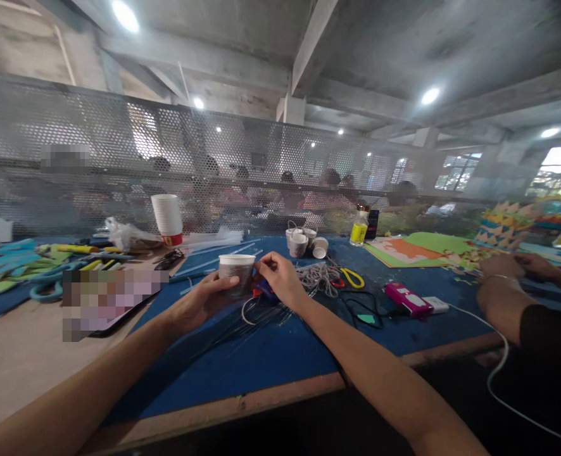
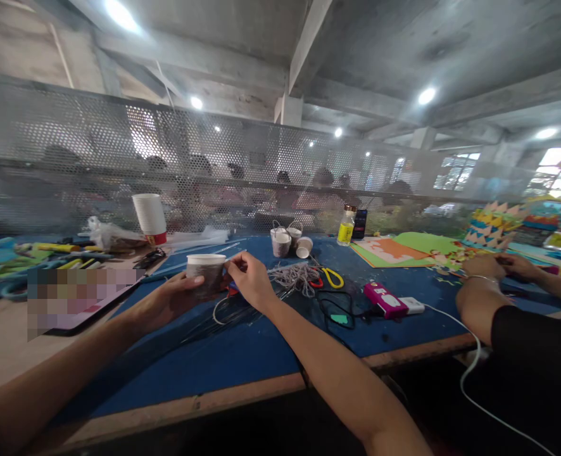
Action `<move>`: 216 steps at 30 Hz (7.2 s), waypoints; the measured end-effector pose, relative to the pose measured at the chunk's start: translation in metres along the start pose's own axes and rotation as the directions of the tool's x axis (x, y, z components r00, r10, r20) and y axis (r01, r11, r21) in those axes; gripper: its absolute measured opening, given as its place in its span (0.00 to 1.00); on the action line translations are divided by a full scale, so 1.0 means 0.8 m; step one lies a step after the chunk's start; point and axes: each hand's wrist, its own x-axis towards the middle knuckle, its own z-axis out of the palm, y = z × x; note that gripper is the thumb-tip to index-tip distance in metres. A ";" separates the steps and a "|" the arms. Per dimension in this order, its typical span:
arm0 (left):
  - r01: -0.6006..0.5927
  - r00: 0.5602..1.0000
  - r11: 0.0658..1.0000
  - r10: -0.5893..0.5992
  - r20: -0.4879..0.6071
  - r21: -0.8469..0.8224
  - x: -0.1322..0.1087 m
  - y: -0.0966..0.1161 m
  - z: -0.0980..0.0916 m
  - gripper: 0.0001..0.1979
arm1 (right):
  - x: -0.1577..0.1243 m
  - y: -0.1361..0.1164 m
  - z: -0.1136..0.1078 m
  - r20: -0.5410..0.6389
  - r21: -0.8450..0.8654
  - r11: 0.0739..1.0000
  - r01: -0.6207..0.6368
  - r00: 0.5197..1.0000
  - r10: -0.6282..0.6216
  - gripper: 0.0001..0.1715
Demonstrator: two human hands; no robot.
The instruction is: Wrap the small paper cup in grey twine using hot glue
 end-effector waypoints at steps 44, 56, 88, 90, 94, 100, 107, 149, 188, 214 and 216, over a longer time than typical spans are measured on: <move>0.026 0.999 0.999 -0.026 0.032 -0.021 0.003 -0.007 -0.010 0.19 | 0.010 0.026 -0.003 0.041 -0.017 0.999 -0.036 0.999 0.036 0.16; -0.109 0.988 0.988 0.120 -0.098 0.109 0.007 -0.003 -0.008 0.21 | -0.003 0.022 0.010 0.118 -0.014 1.000 -0.006 0.993 0.007 0.28; -0.173 0.930 0.943 0.251 -0.268 0.283 0.013 -0.009 -0.012 0.21 | 0.004 0.019 0.000 0.196 0.087 0.996 -0.016 0.981 -0.001 0.26; -0.180 0.931 0.942 0.256 -0.262 0.283 0.012 -0.008 -0.011 0.19 | 0.005 0.021 -0.001 0.202 0.088 0.996 -0.030 0.979 0.012 0.27; -0.200 0.933 0.940 0.268 -0.238 0.276 0.011 -0.009 -0.012 0.17 | 0.005 0.021 -0.003 0.199 0.068 0.997 -0.042 0.980 0.028 0.26; -0.199 0.941 0.940 0.262 -0.214 0.277 0.009 -0.009 -0.007 0.18 | 0.005 0.024 -0.002 0.143 0.057 0.998 -0.030 0.989 0.022 0.26; -0.201 0.935 0.935 0.272 -0.226 0.293 0.008 -0.008 -0.004 0.21 | 0.005 0.023 -0.001 0.100 0.013 1.000 -0.006 0.995 0.005 0.28; -0.102 0.963 0.989 0.126 -0.238 0.110 0.012 -0.027 -0.010 0.19 | -0.004 0.026 0.007 -0.128 -0.157 0.978 0.137 0.979 -0.158 0.10; -0.086 0.992 0.992 0.077 -0.096 -0.093 0.007 -0.017 0.000 0.17 | -0.023 0.007 0.011 0.289 -0.595 0.576 0.560 0.818 -0.497 0.17; -0.238 0.916 0.970 0.205 -0.344 -0.056 0.014 0.000 -0.023 0.15 | 0.007 0.055 -0.027 0.159 -0.872 0.489 -0.017 0.936 0.316 0.25; -0.272 0.904 0.961 0.240 -0.355 -0.044 0.013 0.005 -0.024 0.15 | 0.007 0.055 -0.026 0.144 -0.854 0.519 -0.041 0.939 0.311 0.22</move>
